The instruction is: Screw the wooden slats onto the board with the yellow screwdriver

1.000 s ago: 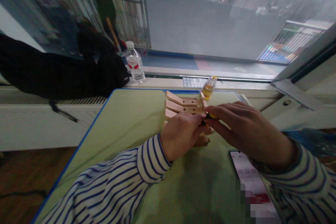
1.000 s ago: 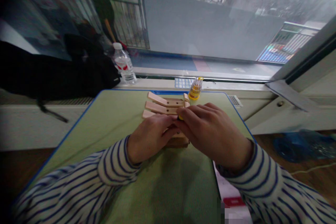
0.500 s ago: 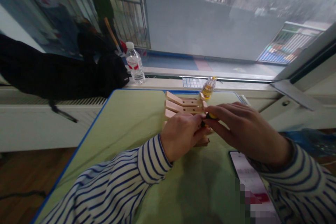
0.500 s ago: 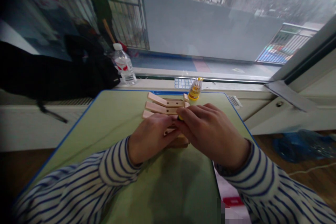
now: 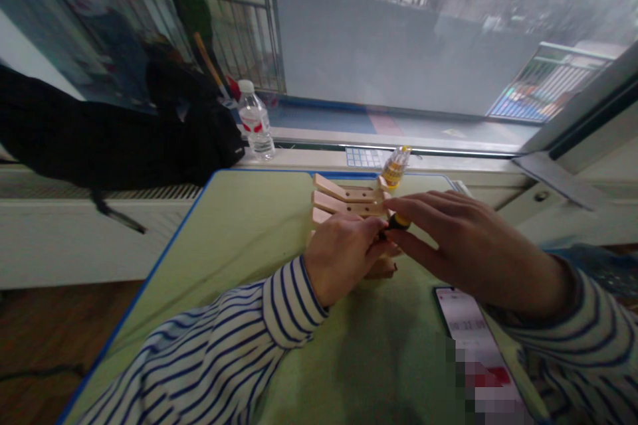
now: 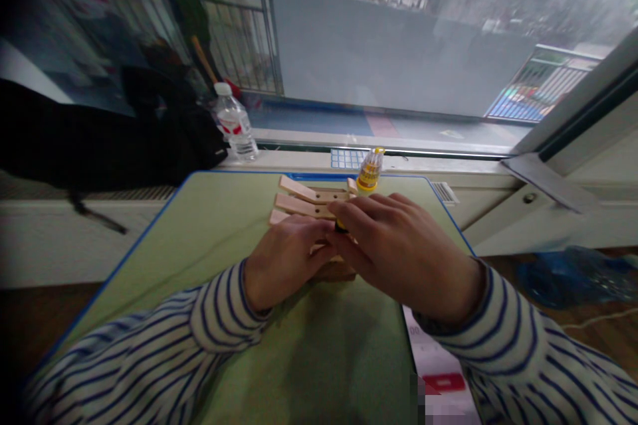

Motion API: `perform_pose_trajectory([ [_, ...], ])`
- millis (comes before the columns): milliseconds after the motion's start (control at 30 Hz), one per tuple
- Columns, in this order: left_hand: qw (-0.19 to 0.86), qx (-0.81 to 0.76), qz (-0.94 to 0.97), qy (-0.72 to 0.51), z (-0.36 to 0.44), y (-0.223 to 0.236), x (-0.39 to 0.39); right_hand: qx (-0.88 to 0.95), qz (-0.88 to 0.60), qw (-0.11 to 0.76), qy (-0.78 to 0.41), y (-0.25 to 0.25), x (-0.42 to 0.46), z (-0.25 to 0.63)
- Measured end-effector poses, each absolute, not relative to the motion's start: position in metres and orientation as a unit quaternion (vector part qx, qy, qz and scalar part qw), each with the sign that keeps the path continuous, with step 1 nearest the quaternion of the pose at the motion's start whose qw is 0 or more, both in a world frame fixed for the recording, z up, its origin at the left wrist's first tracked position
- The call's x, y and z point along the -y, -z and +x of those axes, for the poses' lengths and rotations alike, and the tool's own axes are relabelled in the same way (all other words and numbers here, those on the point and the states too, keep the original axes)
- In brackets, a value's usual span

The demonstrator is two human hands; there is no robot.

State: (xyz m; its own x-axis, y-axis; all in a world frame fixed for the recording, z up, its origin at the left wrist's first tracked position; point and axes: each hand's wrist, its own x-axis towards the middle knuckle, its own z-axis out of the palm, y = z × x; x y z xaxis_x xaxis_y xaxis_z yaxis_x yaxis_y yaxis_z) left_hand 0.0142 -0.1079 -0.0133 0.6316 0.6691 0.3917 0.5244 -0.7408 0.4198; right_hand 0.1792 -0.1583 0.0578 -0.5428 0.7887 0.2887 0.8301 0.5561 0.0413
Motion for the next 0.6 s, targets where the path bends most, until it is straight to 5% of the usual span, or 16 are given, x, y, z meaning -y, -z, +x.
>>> perform_pose_trajectory([
  [600,0.135,-0.316,0.906,-0.247,0.0164,0.0047,0.1095,0.868,-0.464,0.143,0.100,-0.0538,0.1580,0.1832],
])
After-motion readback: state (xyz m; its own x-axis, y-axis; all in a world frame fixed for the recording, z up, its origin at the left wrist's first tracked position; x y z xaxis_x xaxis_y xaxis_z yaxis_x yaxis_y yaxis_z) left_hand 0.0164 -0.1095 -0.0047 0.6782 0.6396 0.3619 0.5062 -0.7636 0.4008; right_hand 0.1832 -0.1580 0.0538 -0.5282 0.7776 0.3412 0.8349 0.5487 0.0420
